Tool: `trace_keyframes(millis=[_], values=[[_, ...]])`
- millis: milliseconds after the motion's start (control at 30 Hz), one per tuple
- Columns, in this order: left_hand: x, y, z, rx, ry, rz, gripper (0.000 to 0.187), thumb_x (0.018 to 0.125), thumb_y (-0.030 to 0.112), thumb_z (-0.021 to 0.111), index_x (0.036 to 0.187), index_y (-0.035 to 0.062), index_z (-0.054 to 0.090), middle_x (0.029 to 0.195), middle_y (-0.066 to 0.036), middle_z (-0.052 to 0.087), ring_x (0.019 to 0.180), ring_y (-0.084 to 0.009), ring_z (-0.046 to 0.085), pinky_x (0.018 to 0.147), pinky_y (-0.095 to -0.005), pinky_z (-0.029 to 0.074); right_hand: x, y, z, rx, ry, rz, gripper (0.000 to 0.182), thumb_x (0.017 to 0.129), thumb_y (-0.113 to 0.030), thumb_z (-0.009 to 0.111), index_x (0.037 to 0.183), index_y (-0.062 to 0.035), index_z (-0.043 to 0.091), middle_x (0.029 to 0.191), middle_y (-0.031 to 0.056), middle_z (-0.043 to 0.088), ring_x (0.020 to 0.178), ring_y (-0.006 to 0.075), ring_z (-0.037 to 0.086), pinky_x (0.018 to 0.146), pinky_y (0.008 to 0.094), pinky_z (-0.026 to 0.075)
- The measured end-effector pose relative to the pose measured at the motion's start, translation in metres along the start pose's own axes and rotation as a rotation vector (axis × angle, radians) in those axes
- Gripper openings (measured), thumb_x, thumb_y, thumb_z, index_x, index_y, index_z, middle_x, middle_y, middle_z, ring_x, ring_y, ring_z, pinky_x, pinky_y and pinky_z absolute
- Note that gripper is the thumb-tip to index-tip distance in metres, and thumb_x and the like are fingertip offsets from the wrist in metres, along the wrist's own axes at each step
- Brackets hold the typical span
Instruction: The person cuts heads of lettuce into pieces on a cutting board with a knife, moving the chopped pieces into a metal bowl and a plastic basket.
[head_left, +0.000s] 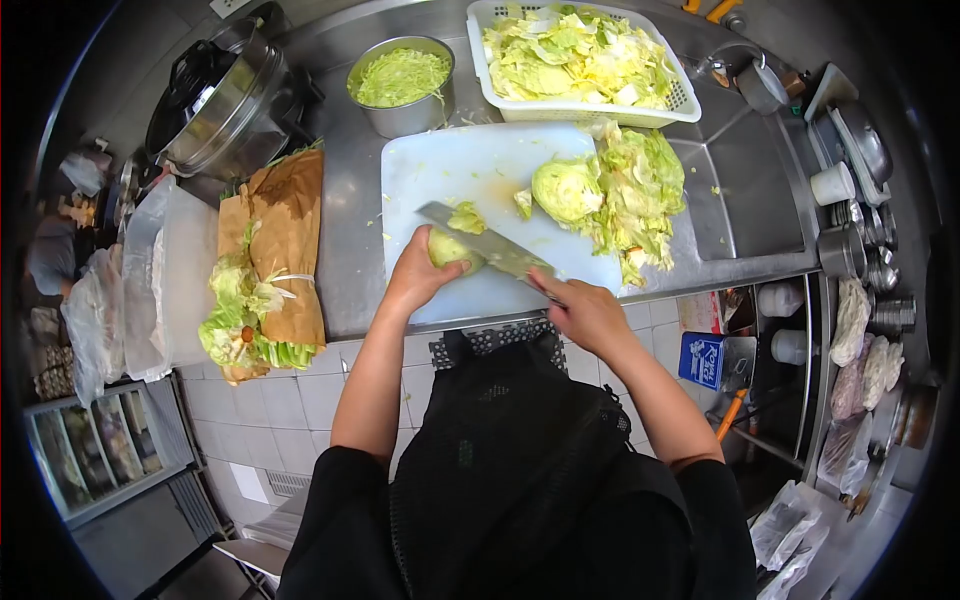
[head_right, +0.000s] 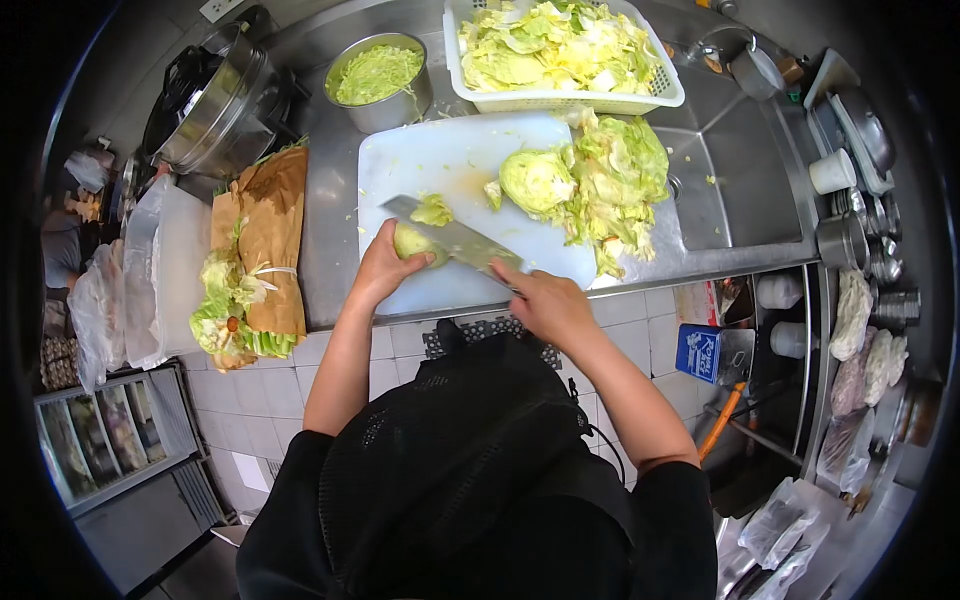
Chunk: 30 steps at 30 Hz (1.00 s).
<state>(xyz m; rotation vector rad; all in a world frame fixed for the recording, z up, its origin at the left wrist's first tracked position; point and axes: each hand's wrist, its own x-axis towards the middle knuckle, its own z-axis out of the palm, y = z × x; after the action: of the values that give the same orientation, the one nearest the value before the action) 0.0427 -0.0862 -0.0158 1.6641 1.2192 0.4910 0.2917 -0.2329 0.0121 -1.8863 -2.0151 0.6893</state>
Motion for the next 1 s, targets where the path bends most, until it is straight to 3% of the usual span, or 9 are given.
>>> trace_keyframes(millis=[167, 367, 467, 667, 800, 867, 933, 1000], values=[[-0.003, 0.007, -0.002, 0.046, 0.018, -0.008, 0.072, 0.072, 0.016, 0.081, 0.131, -0.0031, 0.046, 0.115, -0.017, 0.064, 0.107, -0.0233, 0.062, 0.095, -0.0332, 0.047, -0.017, 0.012, -0.009, 0.17, -0.003, 0.142, 0.058, 0.082, -0.016, 0.064, 0.137, -0.0309, 0.055, 0.083, 0.0139, 0.065, 0.078, 0.0333, 0.065, 0.072, 0.044, 0.052], [-0.005, 0.008, 0.002, 0.154, 0.016, 0.128, 0.069, 0.071, 0.015, 0.081, 0.129, -0.0032, 0.047, 0.116, -0.017, 0.063, 0.109, -0.0242, 0.061, 0.096, -0.0334, 0.047, 0.034, -0.036, -0.008, 0.169, 0.119, -0.111, 0.057, 0.082, -0.009, 0.059, 0.136, -0.0283, 0.057, 0.088, 0.0144, 0.067, 0.077, 0.0332, 0.065, 0.072, 0.0424, 0.052], [-0.008, 0.006, 0.003, 0.166, -0.071, 0.065, 0.068, 0.07, 0.013, 0.08, 0.128, -0.003, 0.047, 0.116, -0.017, 0.063, 0.11, -0.0248, 0.06, 0.097, -0.0331, 0.046, 0.041, -0.053, -0.015, 0.052, 0.021, -0.148, 0.058, 0.083, -0.009, 0.059, 0.137, -0.028, 0.055, 0.088, 0.0142, 0.067, 0.076, 0.0331, 0.065, 0.072, 0.0429, 0.052], [-0.015, -0.009, 0.005, 0.097, 0.062, 0.055, 0.072, 0.071, 0.016, 0.082, 0.13, -0.0021, 0.046, 0.12, -0.019, 0.059, 0.113, -0.0283, 0.059, 0.098, -0.0363, 0.046, 0.006, 0.003, -0.01, 0.064, -0.082, 0.071, 0.055, 0.083, -0.016, 0.061, 0.136, -0.0262, 0.056, 0.087, 0.0171, 0.066, 0.078, 0.035, 0.065, 0.072, 0.0452, 0.052], [-0.014, -0.031, 0.011, -0.143, 0.205, 0.044, 0.075, 0.073, 0.017, 0.083, 0.134, -0.0015, 0.042, 0.121, -0.015, 0.06, 0.112, -0.0223, 0.058, 0.097, -0.034, 0.046, -0.007, 0.011, -0.015, 0.226, -0.063, 0.243, 0.057, 0.083, -0.015, 0.06, 0.137, -0.0275, 0.055, 0.09, 0.0188, 0.067, 0.08, 0.0362, 0.065, 0.076, 0.0441, 0.053], [-0.013, -0.035, 0.012, -0.2, 0.27, 0.028, 0.076, 0.073, 0.017, 0.082, 0.134, -0.0011, 0.041, 0.121, -0.014, 0.06, 0.112, -0.0208, 0.058, 0.097, -0.0331, 0.046, 0.003, 0.0, -0.009, 0.248, 0.081, 0.053, 0.056, 0.082, -0.013, 0.062, 0.136, -0.0271, 0.057, 0.086, 0.0155, 0.066, 0.073, 0.0353, 0.064, 0.071, 0.0446, 0.053], [-0.013, -0.028, 0.011, -0.263, 0.234, -0.115, 0.074, 0.075, 0.015, 0.081, 0.135, -0.0014, 0.041, 0.12, -0.014, 0.06, 0.108, -0.0205, 0.06, 0.09, -0.0312, 0.05, 0.02, -0.016, 0.001, 0.217, 0.118, -0.078, 0.056, 0.081, -0.013, 0.063, 0.134, -0.027, 0.058, 0.084, 0.0139, 0.065, 0.072, 0.0343, 0.064, 0.069, 0.0445, 0.052], [-0.006, -0.043, 0.007, -0.295, 0.156, -0.136, 0.072, 0.076, 0.013, 0.08, 0.134, -0.0019, 0.041, 0.119, -0.014, 0.06, 0.105, -0.0197, 0.061, 0.085, -0.0308, 0.052, 0.034, -0.035, 0.006, 0.183, 0.154, -0.205, 0.055, 0.08, -0.012, 0.064, 0.133, -0.0268, 0.059, 0.081, 0.0123, 0.065, 0.07, 0.0334, 0.064, 0.068, 0.0443, 0.052]])
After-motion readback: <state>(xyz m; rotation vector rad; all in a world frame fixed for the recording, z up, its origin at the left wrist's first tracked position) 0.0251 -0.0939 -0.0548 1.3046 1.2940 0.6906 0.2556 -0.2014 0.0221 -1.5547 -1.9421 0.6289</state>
